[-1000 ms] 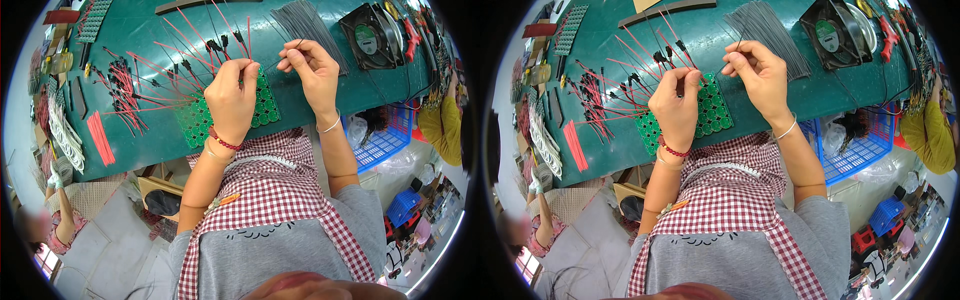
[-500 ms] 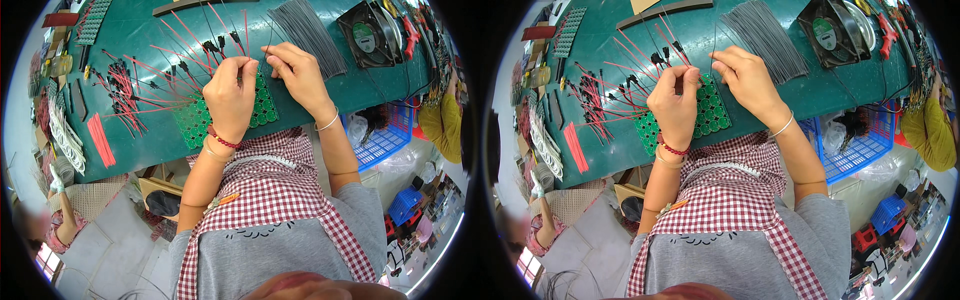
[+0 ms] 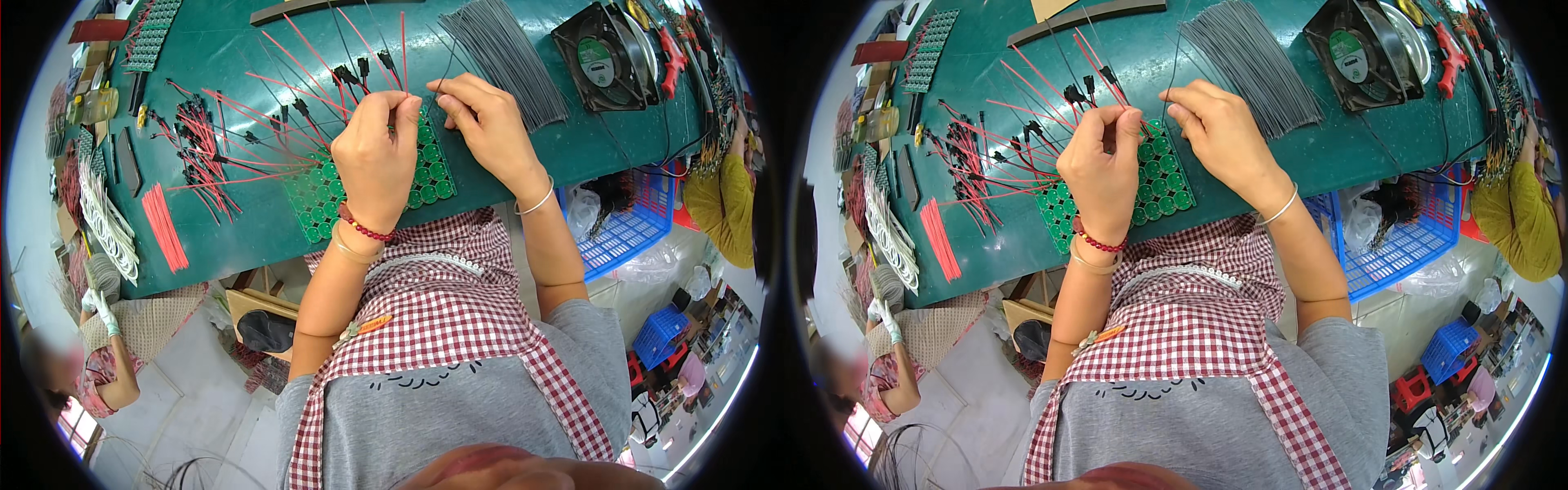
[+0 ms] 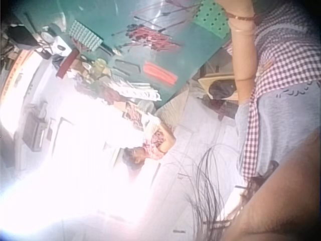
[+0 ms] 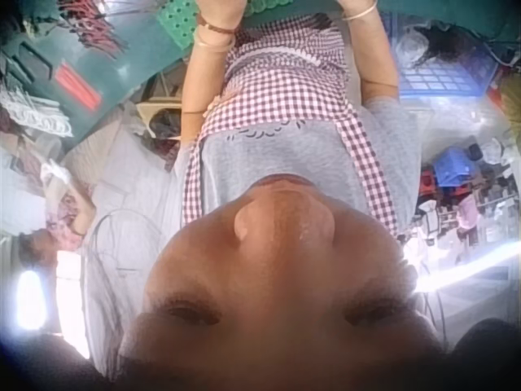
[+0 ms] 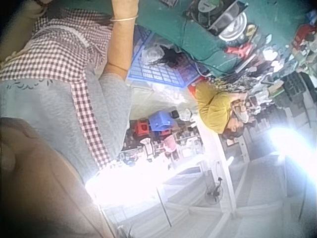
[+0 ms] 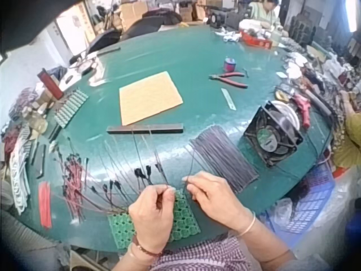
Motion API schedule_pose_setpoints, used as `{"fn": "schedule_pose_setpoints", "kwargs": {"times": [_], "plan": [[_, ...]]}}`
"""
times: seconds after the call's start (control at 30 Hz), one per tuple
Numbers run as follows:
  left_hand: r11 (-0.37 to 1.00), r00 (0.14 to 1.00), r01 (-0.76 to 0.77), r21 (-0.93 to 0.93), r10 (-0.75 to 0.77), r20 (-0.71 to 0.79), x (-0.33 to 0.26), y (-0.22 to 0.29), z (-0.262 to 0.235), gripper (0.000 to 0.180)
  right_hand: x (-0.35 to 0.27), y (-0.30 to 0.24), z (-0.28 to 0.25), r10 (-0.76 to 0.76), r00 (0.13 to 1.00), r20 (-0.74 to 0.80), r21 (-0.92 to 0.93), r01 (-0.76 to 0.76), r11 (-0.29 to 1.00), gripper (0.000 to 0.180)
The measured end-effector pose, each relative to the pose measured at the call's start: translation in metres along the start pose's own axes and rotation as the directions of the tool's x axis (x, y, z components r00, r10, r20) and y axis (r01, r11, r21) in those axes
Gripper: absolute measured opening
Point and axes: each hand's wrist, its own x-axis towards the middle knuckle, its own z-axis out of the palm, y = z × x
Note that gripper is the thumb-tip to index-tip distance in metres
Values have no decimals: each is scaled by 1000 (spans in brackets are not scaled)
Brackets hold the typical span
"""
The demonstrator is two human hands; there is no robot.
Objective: The person connects wire harnesses to a circuit board and then inserts red and black wire strips into the board connectors by hand.
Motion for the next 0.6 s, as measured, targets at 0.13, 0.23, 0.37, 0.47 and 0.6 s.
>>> {"fn": "schedule_pose_setpoints", "kwargs": {"times": [0.13,0.23,0.37,0.47,0.6], "plan": [[1000,1000,15,-16,-15,16,-1,1,-1,11,-1,0,2,-11,1000,-17,22,11,1000,18],[1000,1000,15,-20,-14,20,0,0,0,12,0,2,2,-25,1000,-15,14,25,1000,18],[1000,1000,4,-23,-4,8,0,1,-1,11,1,2,3,-70,997,-15,-17,70,997,19],[1000,1000,-4,-12,4,5,1,-1,1,12,3,-1,3,-158,987,6,-107,158,982,21],[1000,1000,-9,-10,9,0,0,-2,1,14,4,-5,2,-168,984,65,-271,179,946,23]]}}
